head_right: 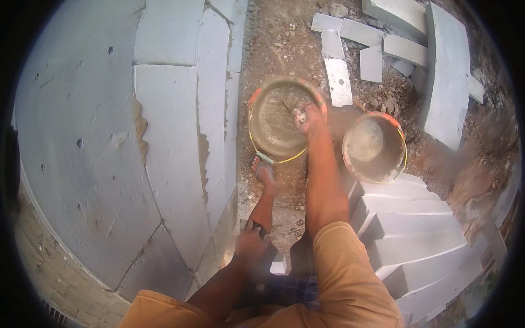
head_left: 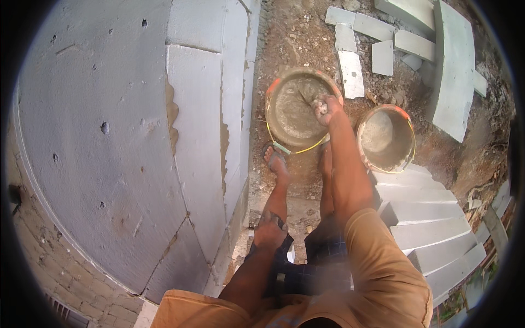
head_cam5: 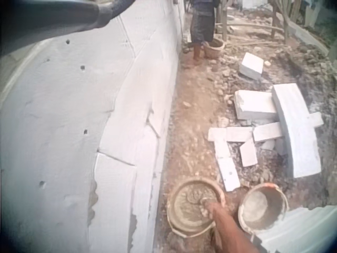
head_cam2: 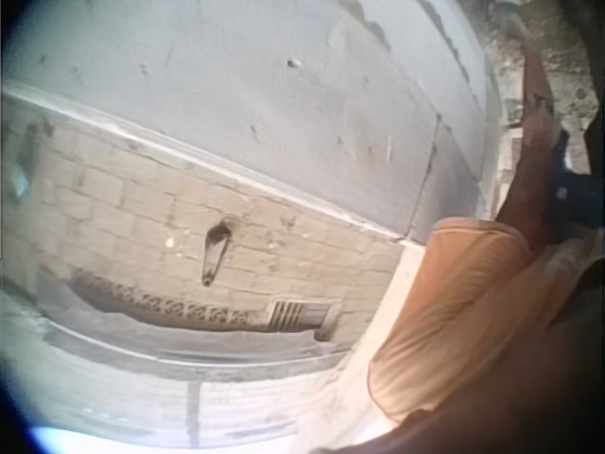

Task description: The person applies mortar to a low wall using a trowel, then picks up white rectangular tiles and places them onto the wall. The person repeats this process, handling tiles and mortar to continue the installation.

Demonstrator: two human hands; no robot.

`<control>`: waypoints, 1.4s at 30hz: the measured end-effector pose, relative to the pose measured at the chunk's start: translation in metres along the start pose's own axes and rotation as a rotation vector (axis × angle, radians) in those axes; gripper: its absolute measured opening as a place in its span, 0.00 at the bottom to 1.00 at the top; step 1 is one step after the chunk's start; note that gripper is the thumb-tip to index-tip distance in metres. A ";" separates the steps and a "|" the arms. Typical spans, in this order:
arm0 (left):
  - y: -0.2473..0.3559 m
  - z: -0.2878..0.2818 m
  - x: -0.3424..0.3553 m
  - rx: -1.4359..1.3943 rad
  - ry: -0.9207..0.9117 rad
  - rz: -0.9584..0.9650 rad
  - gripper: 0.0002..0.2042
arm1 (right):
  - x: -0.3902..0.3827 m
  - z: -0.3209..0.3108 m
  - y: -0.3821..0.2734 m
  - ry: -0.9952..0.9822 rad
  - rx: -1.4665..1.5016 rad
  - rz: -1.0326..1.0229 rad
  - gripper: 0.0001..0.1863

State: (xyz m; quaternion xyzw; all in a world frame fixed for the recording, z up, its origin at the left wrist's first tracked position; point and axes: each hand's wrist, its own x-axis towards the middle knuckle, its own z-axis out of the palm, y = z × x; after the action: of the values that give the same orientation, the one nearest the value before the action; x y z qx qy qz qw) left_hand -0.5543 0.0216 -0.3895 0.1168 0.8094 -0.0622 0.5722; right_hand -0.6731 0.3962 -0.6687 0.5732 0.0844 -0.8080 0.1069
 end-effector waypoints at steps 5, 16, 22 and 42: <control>0.000 -0.002 0.000 -0.063 0.001 -0.041 0.27 | -0.097 0.043 0.042 0.276 -2.351 -0.591 0.17; -0.006 0.014 -0.001 -0.093 0.021 -0.038 0.30 | -0.114 0.093 -0.009 0.300 -2.921 -1.157 0.12; -0.017 0.032 0.003 -0.129 0.042 -0.032 0.27 | -0.052 0.033 0.050 0.548 -2.654 -0.832 0.13; -0.014 -0.008 0.000 -0.118 0.059 0.022 0.25 | -0.034 0.069 0.168 0.171 -0.051 -0.037 0.06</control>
State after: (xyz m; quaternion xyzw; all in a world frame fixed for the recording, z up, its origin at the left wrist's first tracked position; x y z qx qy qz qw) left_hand -0.5648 0.0100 -0.3875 0.0938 0.8268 -0.0045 0.5546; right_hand -0.6793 0.2196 -0.6164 0.6355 0.1243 -0.7555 0.0991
